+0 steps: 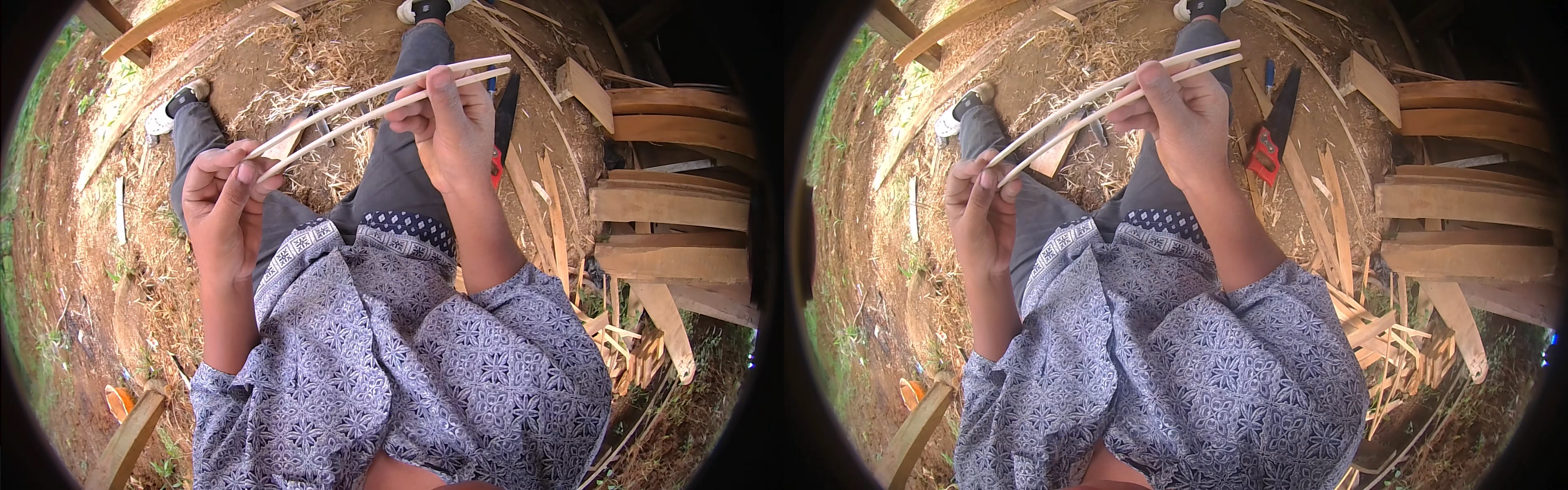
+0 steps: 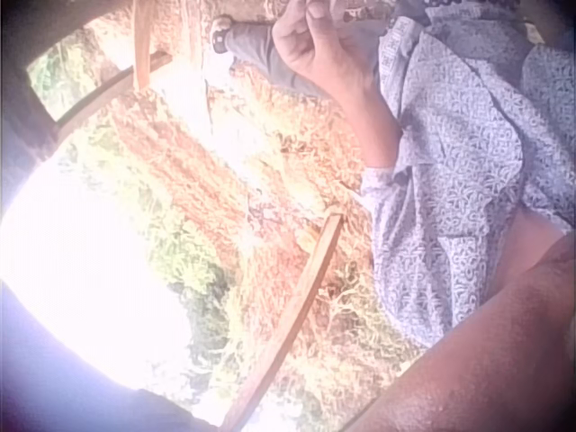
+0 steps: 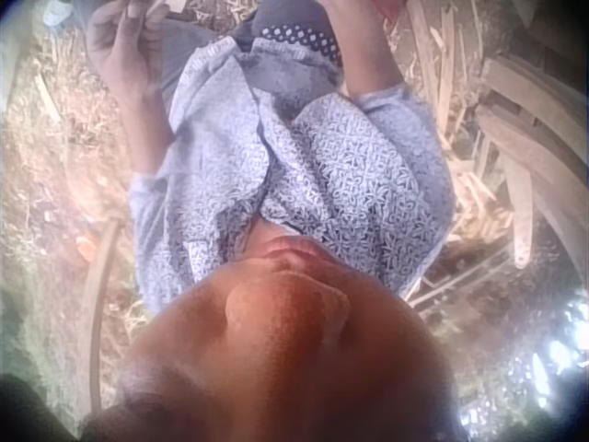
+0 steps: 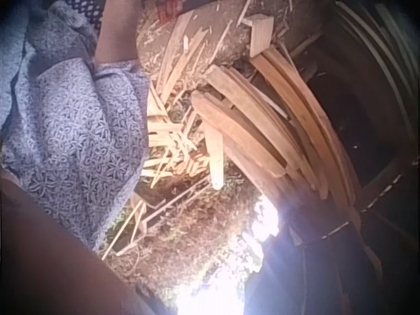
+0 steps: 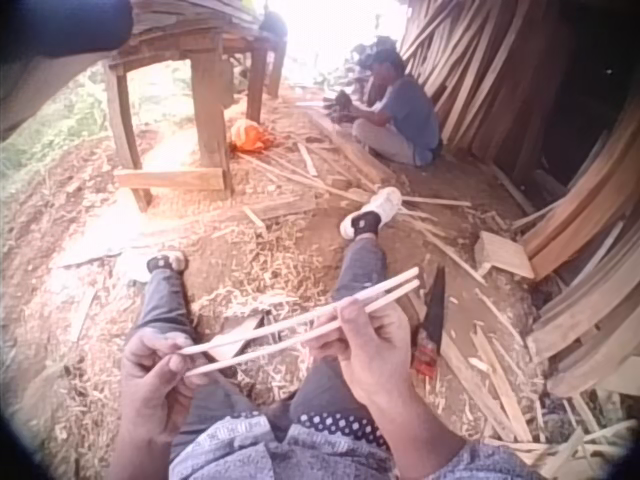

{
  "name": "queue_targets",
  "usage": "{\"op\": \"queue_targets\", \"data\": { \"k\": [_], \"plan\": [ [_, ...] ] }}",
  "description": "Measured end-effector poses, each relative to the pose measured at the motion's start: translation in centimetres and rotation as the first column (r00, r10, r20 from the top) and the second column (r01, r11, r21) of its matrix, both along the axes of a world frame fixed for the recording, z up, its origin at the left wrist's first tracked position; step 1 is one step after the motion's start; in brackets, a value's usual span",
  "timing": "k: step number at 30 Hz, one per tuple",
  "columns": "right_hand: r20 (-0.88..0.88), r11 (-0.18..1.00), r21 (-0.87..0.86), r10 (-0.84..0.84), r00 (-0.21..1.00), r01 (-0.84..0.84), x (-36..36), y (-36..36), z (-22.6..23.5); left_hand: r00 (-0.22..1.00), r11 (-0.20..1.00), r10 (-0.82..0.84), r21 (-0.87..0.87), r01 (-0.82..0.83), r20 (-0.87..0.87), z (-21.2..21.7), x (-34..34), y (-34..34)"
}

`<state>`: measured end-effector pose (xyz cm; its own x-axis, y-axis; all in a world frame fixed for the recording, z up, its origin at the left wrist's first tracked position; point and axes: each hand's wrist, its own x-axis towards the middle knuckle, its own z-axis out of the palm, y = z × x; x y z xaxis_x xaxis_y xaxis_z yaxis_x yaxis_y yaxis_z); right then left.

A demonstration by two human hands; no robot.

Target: The person sits on the ground and uses a knife to shave and shape a thin wooden stick. They repeatedly rotate the stick and scrape the surface to smooth it. Later, they use a piece of sandpaper to further smooth the stick's surface.

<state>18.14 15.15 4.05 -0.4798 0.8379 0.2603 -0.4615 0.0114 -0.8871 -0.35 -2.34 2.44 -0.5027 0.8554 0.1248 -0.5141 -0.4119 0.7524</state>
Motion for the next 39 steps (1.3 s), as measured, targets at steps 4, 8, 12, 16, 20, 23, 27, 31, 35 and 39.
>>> {"op": "queue_targets", "data": {
  "k": [4,8,12,16,20,23,27,31,35,39],
  "plan": [
    [0.007,0.998,-0.035,-0.053,0.999,0.053,-0.1,-0.2,0.4,1.000,1.000,-0.017,0.012,0.017,-0.010,0.1,0.0,0.0],
    [0.014,0.993,-0.071,-0.093,0.996,0.094,-0.1,-0.2,0.2,0.998,1.000,-0.023,-0.004,0.022,-0.057,0.0,0.1,0.0],
    [0.001,0.990,-0.074,-0.117,0.993,0.117,0.0,-0.1,-0.1,0.996,0.999,-0.041,-0.008,0.040,-0.083,-0.1,0.3,0.2],
    [-0.016,0.989,-0.075,-0.126,0.992,0.125,0.0,0.1,-0.3,0.995,0.999,-0.040,-0.026,0.038,-0.088,-0.5,0.4,0.3],
    [-0.021,0.993,-0.083,-0.088,0.996,0.086,0.0,-0.1,-0.1,0.996,0.999,0.044,-0.011,-0.045,-0.075,-0.6,0.6,0.3],
    [-0.190,0.984,-0.177,-0.044,0.981,0.010,-0.4,-0.2,0.4,0.986,0.987,0.155,-0.035,-0.157,-0.054,-1.0,0.1,0.4],
    [-0.145,0.981,-0.192,-0.009,0.989,-0.019,0.0,0.3,0.2,0.975,0.975,0.220,-0.029,-0.222,-0.041,-1.2,-0.3,0.4],
    [-0.133,0.980,-0.197,-0.018,0.991,-0.008,0.4,0.4,-0.1,0.956,0.954,0.294,0.053,-0.294,0.001,-0.7,-2.1,-0.1],
    [-0.182,0.985,-0.175,-0.032,0.983,-0.001,1.2,0.9,0.3,0.820,0.815,0.568,0.092,-0.572,0.071,1.1,-7.0,-1.1],
    [-0.194,0.987,-0.162,-0.043,0.980,0.011,1.3,1.2,0.9,0.672,0.661,0.739,0.247,-0.708,-0.051,2.6,-10.6,-3.2]
  ]
}}
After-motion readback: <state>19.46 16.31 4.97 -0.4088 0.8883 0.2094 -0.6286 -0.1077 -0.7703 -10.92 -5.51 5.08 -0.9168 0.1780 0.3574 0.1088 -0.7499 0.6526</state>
